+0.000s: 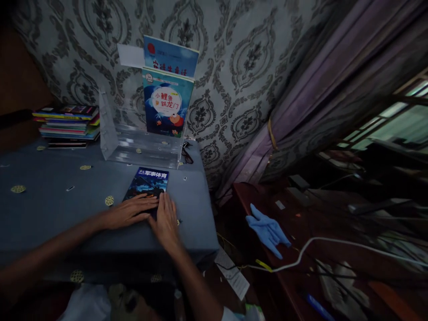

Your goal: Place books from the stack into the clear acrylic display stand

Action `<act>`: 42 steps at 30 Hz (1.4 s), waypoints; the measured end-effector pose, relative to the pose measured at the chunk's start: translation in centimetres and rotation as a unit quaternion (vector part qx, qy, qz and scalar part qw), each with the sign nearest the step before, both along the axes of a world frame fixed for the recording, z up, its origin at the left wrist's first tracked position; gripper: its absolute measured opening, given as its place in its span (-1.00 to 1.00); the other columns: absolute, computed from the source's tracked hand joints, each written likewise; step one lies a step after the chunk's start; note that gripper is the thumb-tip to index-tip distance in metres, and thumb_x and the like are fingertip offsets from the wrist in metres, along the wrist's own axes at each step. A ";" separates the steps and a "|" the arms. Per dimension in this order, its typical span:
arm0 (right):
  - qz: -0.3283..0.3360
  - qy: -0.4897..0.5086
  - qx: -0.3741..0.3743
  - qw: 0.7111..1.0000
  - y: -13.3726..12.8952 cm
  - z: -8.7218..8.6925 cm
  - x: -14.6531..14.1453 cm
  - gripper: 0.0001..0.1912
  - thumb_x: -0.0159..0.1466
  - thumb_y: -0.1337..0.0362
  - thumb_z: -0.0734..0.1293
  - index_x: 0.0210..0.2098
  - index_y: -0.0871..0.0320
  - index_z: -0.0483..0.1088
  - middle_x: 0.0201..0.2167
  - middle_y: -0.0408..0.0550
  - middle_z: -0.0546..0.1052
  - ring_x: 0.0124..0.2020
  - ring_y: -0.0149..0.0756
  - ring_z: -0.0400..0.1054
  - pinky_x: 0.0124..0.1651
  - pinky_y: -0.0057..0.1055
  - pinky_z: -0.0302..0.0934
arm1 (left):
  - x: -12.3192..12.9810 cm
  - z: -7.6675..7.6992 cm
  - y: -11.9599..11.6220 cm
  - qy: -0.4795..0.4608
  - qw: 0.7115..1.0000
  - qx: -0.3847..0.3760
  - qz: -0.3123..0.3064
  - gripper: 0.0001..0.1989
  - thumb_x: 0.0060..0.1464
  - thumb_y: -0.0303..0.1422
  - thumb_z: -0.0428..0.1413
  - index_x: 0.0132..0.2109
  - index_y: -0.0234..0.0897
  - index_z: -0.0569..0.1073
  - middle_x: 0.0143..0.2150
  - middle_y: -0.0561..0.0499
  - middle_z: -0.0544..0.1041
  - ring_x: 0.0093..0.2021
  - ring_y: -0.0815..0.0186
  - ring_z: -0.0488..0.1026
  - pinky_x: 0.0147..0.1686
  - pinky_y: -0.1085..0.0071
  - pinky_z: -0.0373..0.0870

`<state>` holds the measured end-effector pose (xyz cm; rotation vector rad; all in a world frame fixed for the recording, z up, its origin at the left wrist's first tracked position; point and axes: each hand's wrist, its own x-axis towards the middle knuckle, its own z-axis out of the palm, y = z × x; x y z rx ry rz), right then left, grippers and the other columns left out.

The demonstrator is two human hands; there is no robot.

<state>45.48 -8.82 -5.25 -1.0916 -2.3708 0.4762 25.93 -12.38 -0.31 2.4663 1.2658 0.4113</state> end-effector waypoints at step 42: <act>0.001 -0.073 0.004 0.997 10.4 1.8 -3.6 -0.44 0.41 0.09 0.17 0.34 0.16 0.24 0.39 0.10 0.23 0.43 -0.08 0.04 0.44 0.07 -0.08 | -8.3 -2.2 6.6 0.085 0.987 0.071 0.120 -0.43 0.41 -0.11 -0.25 0.42 -0.26 0.15 0.47 -0.12 0.12 0.49 0.06 -0.05 0.39 0.00 0.00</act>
